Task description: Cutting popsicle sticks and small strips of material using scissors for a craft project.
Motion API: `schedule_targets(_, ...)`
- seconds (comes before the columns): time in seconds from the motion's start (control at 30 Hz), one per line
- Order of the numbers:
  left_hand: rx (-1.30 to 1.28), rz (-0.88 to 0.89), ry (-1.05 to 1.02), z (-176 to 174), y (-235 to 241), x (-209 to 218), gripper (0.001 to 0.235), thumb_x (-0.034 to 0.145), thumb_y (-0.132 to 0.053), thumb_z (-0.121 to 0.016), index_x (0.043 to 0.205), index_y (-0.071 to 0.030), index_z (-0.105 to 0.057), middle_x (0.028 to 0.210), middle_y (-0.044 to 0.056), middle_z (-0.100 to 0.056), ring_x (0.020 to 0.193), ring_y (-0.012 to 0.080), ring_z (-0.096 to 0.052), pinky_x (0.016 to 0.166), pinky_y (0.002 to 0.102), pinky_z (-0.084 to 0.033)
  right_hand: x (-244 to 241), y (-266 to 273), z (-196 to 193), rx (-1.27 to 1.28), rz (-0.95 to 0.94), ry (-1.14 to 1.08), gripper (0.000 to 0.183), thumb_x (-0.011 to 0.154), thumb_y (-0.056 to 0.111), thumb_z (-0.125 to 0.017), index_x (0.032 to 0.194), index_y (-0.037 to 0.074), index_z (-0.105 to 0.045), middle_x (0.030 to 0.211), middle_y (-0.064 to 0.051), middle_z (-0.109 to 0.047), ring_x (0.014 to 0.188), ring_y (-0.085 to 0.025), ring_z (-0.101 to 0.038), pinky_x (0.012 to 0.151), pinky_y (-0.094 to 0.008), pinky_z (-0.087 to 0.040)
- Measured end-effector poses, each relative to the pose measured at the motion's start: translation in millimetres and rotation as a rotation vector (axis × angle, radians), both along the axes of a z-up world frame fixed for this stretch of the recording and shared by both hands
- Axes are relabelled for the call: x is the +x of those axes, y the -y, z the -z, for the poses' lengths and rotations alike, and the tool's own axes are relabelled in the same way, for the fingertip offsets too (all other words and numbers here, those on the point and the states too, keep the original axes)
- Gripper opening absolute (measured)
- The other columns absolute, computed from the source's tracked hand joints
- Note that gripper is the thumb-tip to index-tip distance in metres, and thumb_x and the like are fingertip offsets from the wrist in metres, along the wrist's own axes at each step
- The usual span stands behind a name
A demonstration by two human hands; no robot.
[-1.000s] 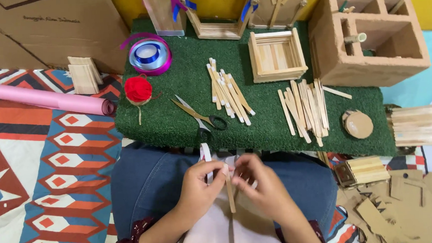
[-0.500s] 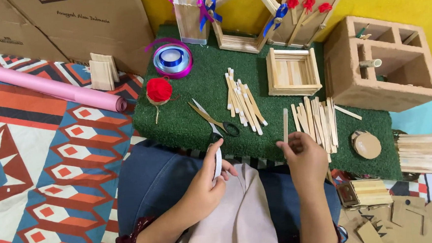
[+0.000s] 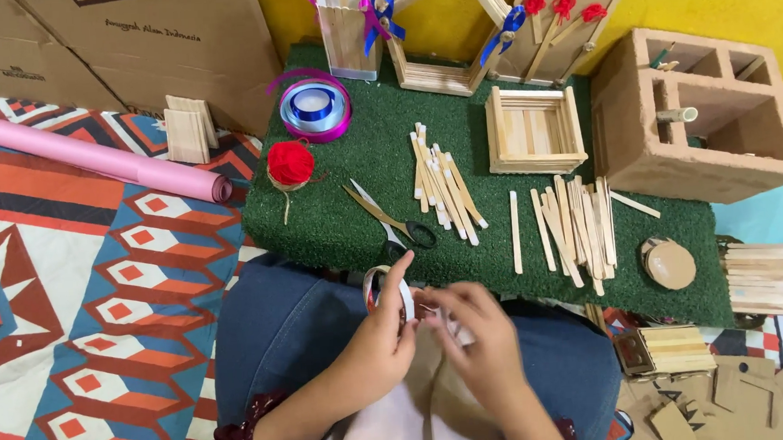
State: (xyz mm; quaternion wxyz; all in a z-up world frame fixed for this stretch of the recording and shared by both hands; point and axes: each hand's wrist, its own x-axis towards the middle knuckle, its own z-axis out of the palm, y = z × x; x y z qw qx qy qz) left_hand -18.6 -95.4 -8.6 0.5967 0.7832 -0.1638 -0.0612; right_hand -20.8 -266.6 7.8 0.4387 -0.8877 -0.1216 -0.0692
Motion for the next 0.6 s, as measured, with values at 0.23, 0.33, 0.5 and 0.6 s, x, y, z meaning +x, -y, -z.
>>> schedule_targets(0.23,0.031,0.043,0.066,-4.2,3.4,-2.2,0.085,0.080,0.015,-0.045,0.158,-0.001,-0.015,0.121,0.020,-0.063,0.098,0.0267,-0.068,0.089,0.034,-0.054,-8.4,-15.9,11.3,0.072,0.019,0.147,0.022,0.078,0.007,-0.078,0.100,0.006,-0.078,0.102,-0.004,-0.072,0.086,-0.018,-0.071,0.075,-0.028,-0.057)
schedule_targets(0.33,0.136,0.031,-0.009,-5.7,2.5,-6.0,0.077,0.087,0.008,-0.049,0.158,-0.002,-0.020,0.097,0.018,-0.069,0.077,0.0231,-0.070,0.072,0.037,-0.057,-6.9,-14.6,12.3,0.094,0.040,0.080,0.016,0.077,0.004,-0.078,0.092,0.006,-0.075,0.096,-0.003,-0.074,0.079,-0.016,-0.070,0.071,-0.026,-0.055)
schedule_targets(0.5,-0.081,-0.138,-0.066,-9.0,-1.1,-4.0,0.033,0.083,0.009,-0.063,0.114,-0.002,-0.067,0.102,0.008,-0.070,0.080,0.0127,-0.069,0.068,0.023,-0.060,-2.5,-16.1,13.3,-0.018,0.072,0.204,0.020,0.074,0.003,-0.078,0.093,0.007,-0.073,0.094,-0.002,-0.072,0.076,-0.017,-0.067,0.067,-0.027,-0.053)
schedule_targets(0.6,-0.155,-0.165,-0.180,4.0,-3.8,-2.6,0.031,0.082,0.012,-0.065,0.111,0.001,-0.068,0.093,0.009,-0.077,0.078,0.0138,-0.077,0.071,0.022,-0.064,1.4,-20.3,1.5,-0.250,0.064,0.458,0.019,0.075,0.007,-0.080,0.092,0.010,-0.071,0.097,-0.002,-0.069,0.072,-0.018,-0.061,0.064,-0.031,-0.049)
